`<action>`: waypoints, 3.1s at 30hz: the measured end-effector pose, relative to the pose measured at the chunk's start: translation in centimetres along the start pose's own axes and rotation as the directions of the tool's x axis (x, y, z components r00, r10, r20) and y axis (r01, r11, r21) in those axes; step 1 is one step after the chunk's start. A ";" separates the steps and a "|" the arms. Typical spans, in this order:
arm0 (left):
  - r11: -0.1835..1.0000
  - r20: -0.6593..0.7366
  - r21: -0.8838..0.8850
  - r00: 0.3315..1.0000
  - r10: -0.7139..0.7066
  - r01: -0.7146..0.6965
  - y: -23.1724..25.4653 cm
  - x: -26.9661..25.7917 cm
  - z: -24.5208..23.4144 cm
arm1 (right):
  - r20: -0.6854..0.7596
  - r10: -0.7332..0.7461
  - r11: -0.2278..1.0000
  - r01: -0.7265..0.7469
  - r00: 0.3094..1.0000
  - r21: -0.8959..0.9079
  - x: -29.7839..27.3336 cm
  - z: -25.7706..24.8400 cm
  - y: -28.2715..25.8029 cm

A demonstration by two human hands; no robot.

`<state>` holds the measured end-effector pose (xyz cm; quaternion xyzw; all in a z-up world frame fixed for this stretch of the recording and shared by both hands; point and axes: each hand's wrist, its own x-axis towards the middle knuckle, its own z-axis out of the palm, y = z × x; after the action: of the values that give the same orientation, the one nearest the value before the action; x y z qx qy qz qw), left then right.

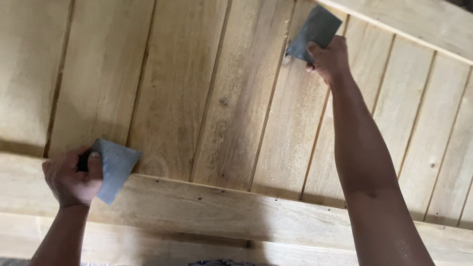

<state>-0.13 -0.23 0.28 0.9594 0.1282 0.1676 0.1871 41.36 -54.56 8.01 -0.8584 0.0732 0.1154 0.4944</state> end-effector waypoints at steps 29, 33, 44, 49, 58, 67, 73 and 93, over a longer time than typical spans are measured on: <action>0.997 -0.028 -0.053 0.998 -0.063 0.061 3.4 2.0 -1.5 | -0.096 0.165 0.910 -0.114 0.982 0.398 -1.9 1.4 2.3; 0.998 -0.064 -0.048 0.997 -0.032 0.029 3.5 3.6 -1.7 | -0.030 0.185 0.919 -0.162 0.982 0.359 -0.2 -0.6 1.0; 0.996 -0.012 -0.064 0.998 -0.062 0.061 3.2 2.4 -1.7 | -0.161 -0.063 0.988 0.084 0.985 0.129 -1.0 1.3 1.1; 0.995 -0.015 -0.071 0.997 -0.077 0.076 3.1 2.3 -1.6 | -0.183 -0.163 0.983 0.174 0.969 0.050 -2.3 2.0 0.5; 0.997 -0.017 -0.057 0.998 -0.055 0.054 3.2 2.1 -1.6 | -0.081 -0.124 0.976 0.106 0.989 -0.193 -2.0 1.6 -1.0; 0.999 -0.050 -0.040 0.999 -0.021 0.019 3.6 3.1 -1.8 | -0.026 -0.336 0.854 0.293 0.942 -0.429 -0.2 0.3 -0.2; 0.997 -0.016 -0.047 0.998 -0.065 0.064 3.4 2.5 -1.6 | -0.190 0.127 0.987 -0.143 0.973 -0.074 -1.1 1.1 0.9; 1.000 -0.046 -0.010 0.999 0.018 -0.018 3.6 0.2 -1.2 | -0.174 0.087 0.489 0.110 0.981 0.865 -39.5 -4.7 10.3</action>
<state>0.30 -3.01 2.89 0.9555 0.1229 0.1917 0.1877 1.41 -63.33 12.37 -0.4979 0.1633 -0.0250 0.8514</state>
